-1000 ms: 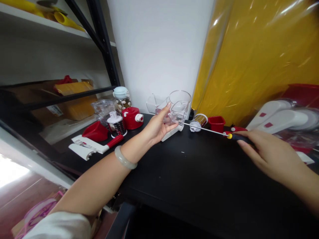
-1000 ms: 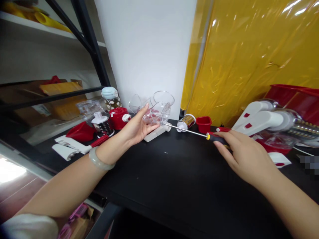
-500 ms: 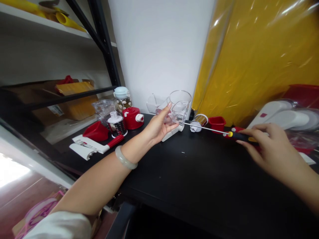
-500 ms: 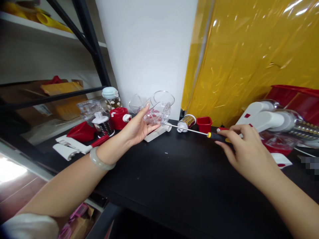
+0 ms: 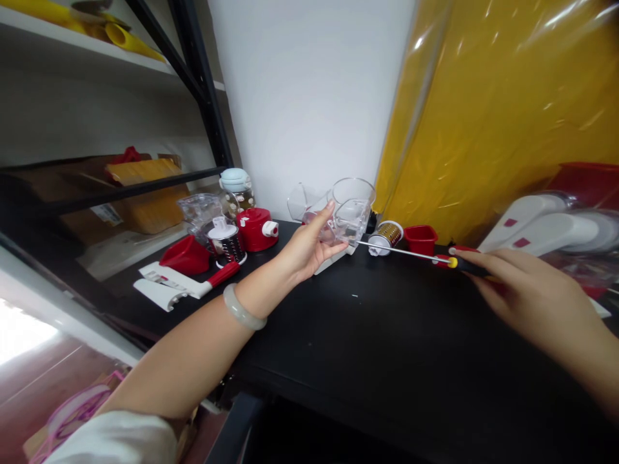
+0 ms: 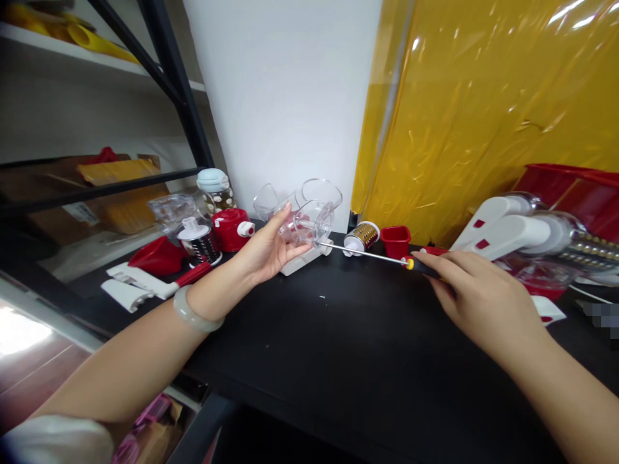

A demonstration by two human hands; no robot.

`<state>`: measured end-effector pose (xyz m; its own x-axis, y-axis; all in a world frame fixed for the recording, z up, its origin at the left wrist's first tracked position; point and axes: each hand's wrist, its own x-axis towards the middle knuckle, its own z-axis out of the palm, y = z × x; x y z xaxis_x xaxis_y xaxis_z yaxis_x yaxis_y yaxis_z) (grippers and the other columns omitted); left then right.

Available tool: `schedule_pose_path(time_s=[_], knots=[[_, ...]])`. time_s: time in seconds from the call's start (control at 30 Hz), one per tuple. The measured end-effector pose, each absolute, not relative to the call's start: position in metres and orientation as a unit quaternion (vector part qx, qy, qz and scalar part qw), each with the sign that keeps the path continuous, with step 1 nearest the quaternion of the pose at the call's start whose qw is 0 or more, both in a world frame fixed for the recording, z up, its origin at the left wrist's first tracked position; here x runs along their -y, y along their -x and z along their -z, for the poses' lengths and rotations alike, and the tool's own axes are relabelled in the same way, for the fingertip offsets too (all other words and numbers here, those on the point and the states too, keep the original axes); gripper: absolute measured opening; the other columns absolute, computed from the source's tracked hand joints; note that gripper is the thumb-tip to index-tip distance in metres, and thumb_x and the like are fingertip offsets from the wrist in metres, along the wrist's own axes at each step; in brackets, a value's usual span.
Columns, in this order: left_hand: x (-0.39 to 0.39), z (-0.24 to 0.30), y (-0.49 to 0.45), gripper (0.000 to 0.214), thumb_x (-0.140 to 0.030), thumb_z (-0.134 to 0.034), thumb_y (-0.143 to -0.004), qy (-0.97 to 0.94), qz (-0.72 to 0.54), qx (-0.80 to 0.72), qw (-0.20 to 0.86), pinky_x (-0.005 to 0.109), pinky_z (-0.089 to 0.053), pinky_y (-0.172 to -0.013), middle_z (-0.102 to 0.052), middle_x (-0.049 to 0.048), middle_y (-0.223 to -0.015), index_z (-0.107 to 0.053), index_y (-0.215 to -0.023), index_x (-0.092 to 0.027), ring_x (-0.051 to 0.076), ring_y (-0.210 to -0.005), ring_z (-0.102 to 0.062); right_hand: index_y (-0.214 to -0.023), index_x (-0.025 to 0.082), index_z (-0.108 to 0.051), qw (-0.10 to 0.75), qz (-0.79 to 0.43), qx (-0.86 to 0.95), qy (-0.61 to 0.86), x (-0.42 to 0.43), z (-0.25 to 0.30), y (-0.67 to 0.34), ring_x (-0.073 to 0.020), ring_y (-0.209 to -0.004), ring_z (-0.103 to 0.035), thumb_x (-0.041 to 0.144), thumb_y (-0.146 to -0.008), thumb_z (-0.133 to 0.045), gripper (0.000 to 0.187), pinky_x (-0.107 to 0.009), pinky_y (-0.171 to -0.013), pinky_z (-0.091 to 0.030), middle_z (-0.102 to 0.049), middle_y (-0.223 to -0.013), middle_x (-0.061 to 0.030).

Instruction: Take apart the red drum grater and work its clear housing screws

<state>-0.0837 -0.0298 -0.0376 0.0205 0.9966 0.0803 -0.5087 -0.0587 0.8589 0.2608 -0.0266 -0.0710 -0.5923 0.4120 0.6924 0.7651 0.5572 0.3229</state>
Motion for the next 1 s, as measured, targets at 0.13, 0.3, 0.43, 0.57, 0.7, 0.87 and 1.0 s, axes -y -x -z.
schedule_pose_path(time_s=[0.13, 0.3, 0.43, 0.57, 0.7, 0.87, 1.0], knots=[[0.031, 0.037, 0.084, 0.045, -0.052, -0.083, -0.08, -0.385, -0.618, -0.32, 0.606, 0.035, -0.06, -0.087, -0.071, 0.009, -0.106, -0.067, -0.108, -0.02, 0.021, -0.093, -0.07, -0.126, 0.014, -0.065, 0.276, 0.318, 0.838, 0.348, 0.023, 0.072, -0.262, -0.0262, -0.085, -0.065, 0.024, -0.099, -0.054, 0.031, -0.036, -0.074, -0.051, -0.068, -0.093, -0.0086], [0.032, 0.038, 0.084, 0.047, -0.054, -0.085, -0.077, -0.398, -0.611, -0.321, 0.604, 0.036, -0.059, -0.088, -0.071, 0.0087, -0.103, -0.068, -0.106, -0.021, 0.024, -0.096, -0.071, -0.123, 0.016, -0.065, 0.277, 0.295, 0.844, 0.353, 0.017, 0.076, -0.266, -0.0274, -0.087, -0.064, 0.024, -0.098, -0.052, 0.03, -0.038, -0.075, -0.051, -0.067, -0.093, -0.0087], [0.033, 0.039, 0.083, 0.05, -0.056, -0.085, -0.076, -0.427, -0.612, -0.32, 0.584, 0.037, -0.059, -0.089, -0.07, 0.0089, -0.104, -0.065, -0.106, -0.02, 0.024, -0.099, -0.071, -0.123, 0.019, -0.064, 0.275, 0.277, 0.842, 0.372, 0.017, 0.078, -0.267, -0.0279, -0.088, -0.065, 0.027, -0.098, -0.05, 0.029, -0.038, -0.076, -0.052, -0.068, -0.094, -0.0088], [0.034, 0.041, 0.082, 0.058, -0.052, -0.088, -0.073, -0.436, -0.651, -0.358, 0.508, 0.044, -0.057, -0.095, -0.065, 0.0092, -0.109, -0.052, -0.106, -0.021, 0.025, -0.105, -0.068, -0.123, 0.019, -0.064, 0.266, 0.255, 0.85, 0.377, 0.013, 0.081, -0.27, -0.0284, -0.088, -0.066, 0.026, -0.097, -0.049, 0.031, -0.039, -0.075, -0.053, -0.068, -0.096, -0.0098], [0.036, 0.044, 0.087, 0.077, -0.028, -0.099, -0.055, -0.541, -0.664, -0.368, 0.361, 0.043, -0.05, -0.104, -0.061, 0.0078, -0.119, -0.047, -0.112, -0.024, 0.028, -0.118, -0.061, -0.123, 0.022, -0.066, 0.239, 0.232, 0.862, 0.381, 0.01, 0.086, -0.273, -0.0292, -0.096, -0.07, 0.026, -0.095, -0.05, 0.032, -0.041, -0.077, -0.056, -0.07, -0.114, -0.012], [0.034, 0.044, 0.093, 0.069, -0.025, -0.092, -0.064, -0.616, -0.598, -0.33, 0.391, 0.041, -0.053, -0.096, -0.061, 0.0085, -0.12, -0.047, -0.116, -0.024, 0.024, -0.107, -0.066, -0.124, 0.024, -0.069, 0.208, 0.226, 0.863, 0.402, 0.009, 0.088, -0.273, -0.032, -0.105, -0.071, 0.026, -0.095, -0.05, 0.035, -0.045, -0.082, -0.06, -0.07, -0.123, -0.0129], [0.029, 0.045, 0.095, 0.072, -0.018, -0.092, -0.062, -0.629, -0.574, -0.338, 0.401, 0.041, -0.053, -0.097, -0.061, 0.0083, -0.121, -0.049, -0.119, -0.024, 0.023, -0.105, -0.066, -0.124, 0.023, -0.07, 0.194, 0.216, 0.862, 0.415, 0.009, 0.088, -0.272, -0.0318, -0.102, -0.072, 0.024, -0.094, -0.049, 0.037, -0.045, -0.08, -0.06, -0.071, -0.121, -0.0139]])
